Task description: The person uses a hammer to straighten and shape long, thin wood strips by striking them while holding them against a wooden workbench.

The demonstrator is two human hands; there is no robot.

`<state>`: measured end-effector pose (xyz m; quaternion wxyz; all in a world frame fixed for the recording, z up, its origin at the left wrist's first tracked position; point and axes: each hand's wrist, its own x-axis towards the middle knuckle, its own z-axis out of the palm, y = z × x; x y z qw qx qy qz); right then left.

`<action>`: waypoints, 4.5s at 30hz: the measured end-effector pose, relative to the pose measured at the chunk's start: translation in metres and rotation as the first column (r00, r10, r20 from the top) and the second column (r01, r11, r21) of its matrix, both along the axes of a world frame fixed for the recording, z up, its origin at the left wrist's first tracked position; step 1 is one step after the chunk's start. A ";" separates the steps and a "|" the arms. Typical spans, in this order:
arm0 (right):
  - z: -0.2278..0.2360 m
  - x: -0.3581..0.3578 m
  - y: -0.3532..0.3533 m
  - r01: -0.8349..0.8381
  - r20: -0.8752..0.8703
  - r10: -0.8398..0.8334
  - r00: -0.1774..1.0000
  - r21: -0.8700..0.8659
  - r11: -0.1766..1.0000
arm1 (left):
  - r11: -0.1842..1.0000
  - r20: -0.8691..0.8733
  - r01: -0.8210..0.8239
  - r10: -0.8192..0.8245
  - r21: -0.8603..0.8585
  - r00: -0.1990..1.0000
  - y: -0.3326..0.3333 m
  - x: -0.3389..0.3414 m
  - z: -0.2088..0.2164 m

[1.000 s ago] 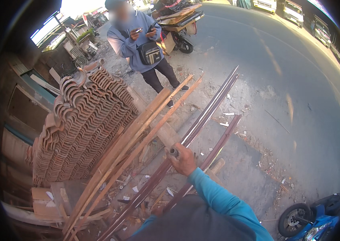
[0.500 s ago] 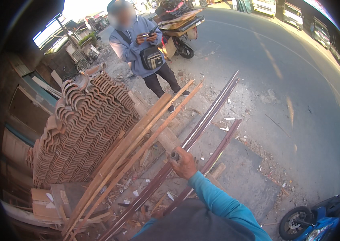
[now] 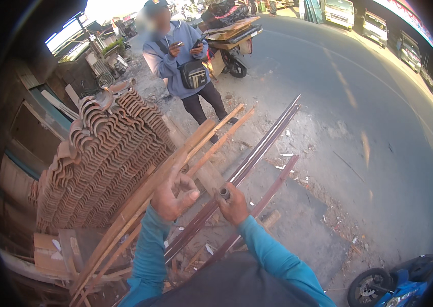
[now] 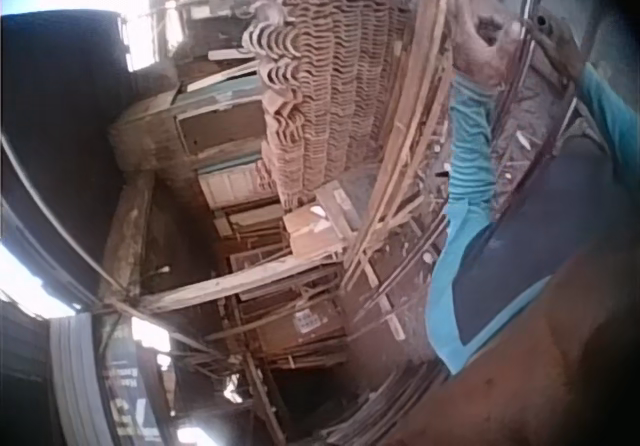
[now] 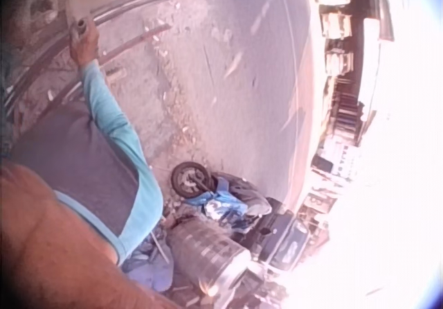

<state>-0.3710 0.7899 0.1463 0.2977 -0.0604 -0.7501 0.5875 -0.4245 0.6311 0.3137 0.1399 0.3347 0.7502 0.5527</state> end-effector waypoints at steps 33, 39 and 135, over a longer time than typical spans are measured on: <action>0.009 -0.012 -0.008 0.060 -0.031 -0.057 0.998 0.085 0.995 | 0.854 0.089 -0.108 0.177 -0.508 0.980 -0.054 0.041 -0.212; 0.009 -0.013 -0.014 0.028 -0.040 -0.025 0.999 0.072 0.997 | 0.993 -0.059 -0.103 0.107 0.066 0.993 0.004 -0.013 0.001; 0.003 0.003 0.003 0.098 -0.022 -0.098 0.995 -0.008 0.995 | 0.316 0.376 0.241 0.493 -0.918 0.784 -0.265 0.222 -0.332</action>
